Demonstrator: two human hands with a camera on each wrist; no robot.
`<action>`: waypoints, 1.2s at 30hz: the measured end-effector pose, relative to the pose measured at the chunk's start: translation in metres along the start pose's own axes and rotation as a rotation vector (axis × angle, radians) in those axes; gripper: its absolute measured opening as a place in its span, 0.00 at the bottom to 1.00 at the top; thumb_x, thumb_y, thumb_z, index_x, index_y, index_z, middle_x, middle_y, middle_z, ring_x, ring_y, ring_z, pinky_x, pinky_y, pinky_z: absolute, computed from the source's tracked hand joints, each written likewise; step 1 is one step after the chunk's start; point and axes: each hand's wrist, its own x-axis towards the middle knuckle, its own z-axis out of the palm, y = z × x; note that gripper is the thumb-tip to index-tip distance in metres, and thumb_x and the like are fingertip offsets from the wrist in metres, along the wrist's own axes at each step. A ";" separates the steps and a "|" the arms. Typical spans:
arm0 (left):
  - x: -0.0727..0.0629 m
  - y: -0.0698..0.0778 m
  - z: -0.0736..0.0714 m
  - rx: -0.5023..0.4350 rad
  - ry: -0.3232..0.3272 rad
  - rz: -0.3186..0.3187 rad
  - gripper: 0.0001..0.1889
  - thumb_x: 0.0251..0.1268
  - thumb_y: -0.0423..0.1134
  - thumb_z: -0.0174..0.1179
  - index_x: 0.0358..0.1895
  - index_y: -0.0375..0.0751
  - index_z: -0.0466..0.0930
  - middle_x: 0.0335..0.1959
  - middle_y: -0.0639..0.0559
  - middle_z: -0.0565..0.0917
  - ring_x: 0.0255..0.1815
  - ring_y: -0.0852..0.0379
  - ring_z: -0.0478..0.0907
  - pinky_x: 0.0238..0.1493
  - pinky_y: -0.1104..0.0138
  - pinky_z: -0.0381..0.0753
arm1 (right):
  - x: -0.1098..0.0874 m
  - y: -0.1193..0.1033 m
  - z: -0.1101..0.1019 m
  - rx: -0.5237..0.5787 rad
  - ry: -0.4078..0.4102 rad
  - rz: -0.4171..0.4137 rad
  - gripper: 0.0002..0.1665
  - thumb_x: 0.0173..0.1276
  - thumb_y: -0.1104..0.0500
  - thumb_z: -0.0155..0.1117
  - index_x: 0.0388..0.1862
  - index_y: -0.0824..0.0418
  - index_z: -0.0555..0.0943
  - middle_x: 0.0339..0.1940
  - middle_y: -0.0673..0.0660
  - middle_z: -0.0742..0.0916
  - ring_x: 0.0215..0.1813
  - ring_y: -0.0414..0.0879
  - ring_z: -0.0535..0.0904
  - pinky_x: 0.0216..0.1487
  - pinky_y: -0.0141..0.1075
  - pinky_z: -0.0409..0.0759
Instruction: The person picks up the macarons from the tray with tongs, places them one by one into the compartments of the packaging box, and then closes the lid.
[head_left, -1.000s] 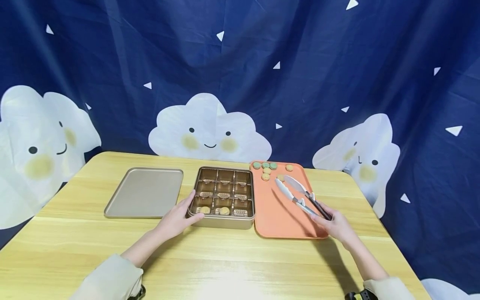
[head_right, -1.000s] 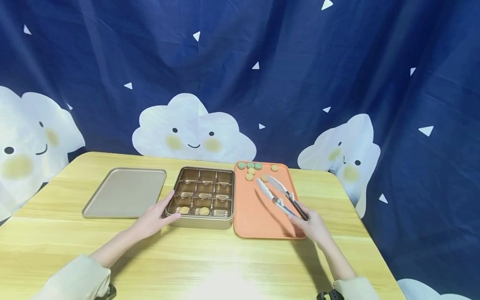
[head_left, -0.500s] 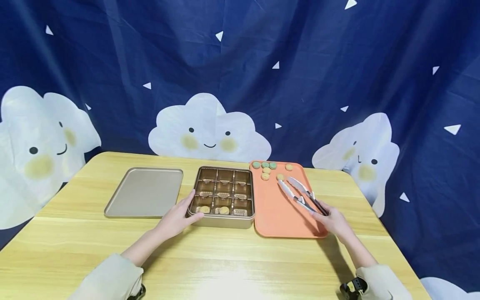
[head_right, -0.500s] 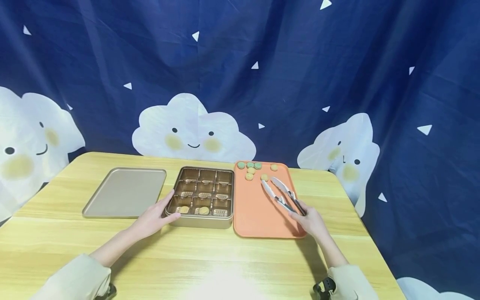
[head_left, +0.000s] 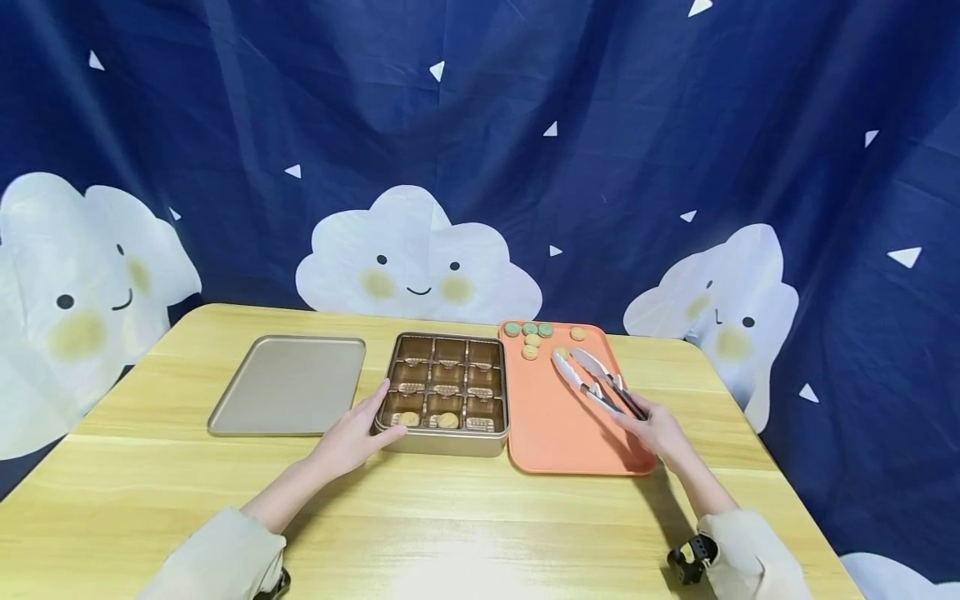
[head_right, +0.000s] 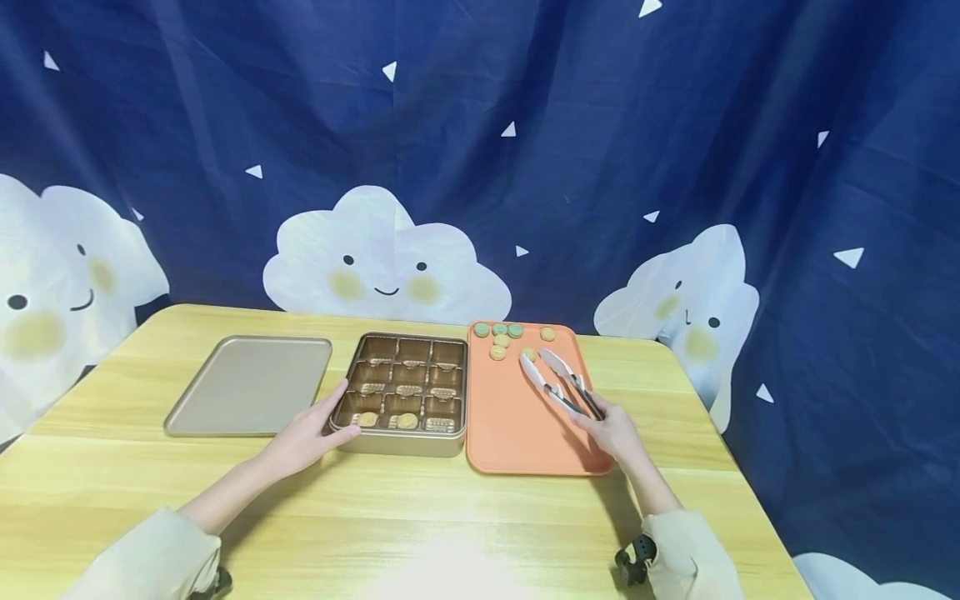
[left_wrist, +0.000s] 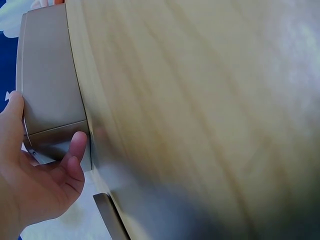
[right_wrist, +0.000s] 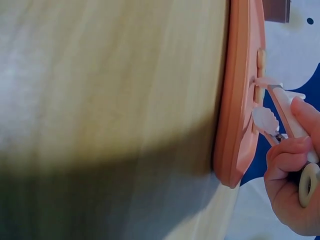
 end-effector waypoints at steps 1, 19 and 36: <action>0.000 0.000 0.000 0.001 -0.001 0.000 0.45 0.60 0.59 0.53 0.70 0.32 0.46 0.67 0.33 0.57 0.64 0.32 0.58 0.61 0.42 0.60 | 0.001 0.000 0.000 0.001 0.000 -0.004 0.42 0.64 0.50 0.60 0.67 0.72 0.57 0.63 0.77 0.64 0.55 0.60 0.68 0.52 0.46 0.70; -0.001 0.000 0.000 -0.011 -0.003 0.008 0.45 0.60 0.60 0.53 0.70 0.32 0.46 0.67 0.32 0.57 0.65 0.33 0.57 0.63 0.44 0.58 | -0.003 0.001 0.003 -0.006 0.000 0.005 0.41 0.65 0.50 0.58 0.67 0.72 0.56 0.64 0.77 0.63 0.58 0.61 0.66 0.54 0.45 0.69; -0.001 0.000 0.000 -0.001 -0.002 0.003 0.45 0.60 0.59 0.53 0.71 0.33 0.46 0.68 0.33 0.57 0.65 0.32 0.57 0.62 0.42 0.59 | -0.038 0.003 -0.007 0.041 0.060 -0.115 0.36 0.64 0.54 0.60 0.66 0.71 0.62 0.61 0.75 0.69 0.56 0.59 0.69 0.45 0.35 0.75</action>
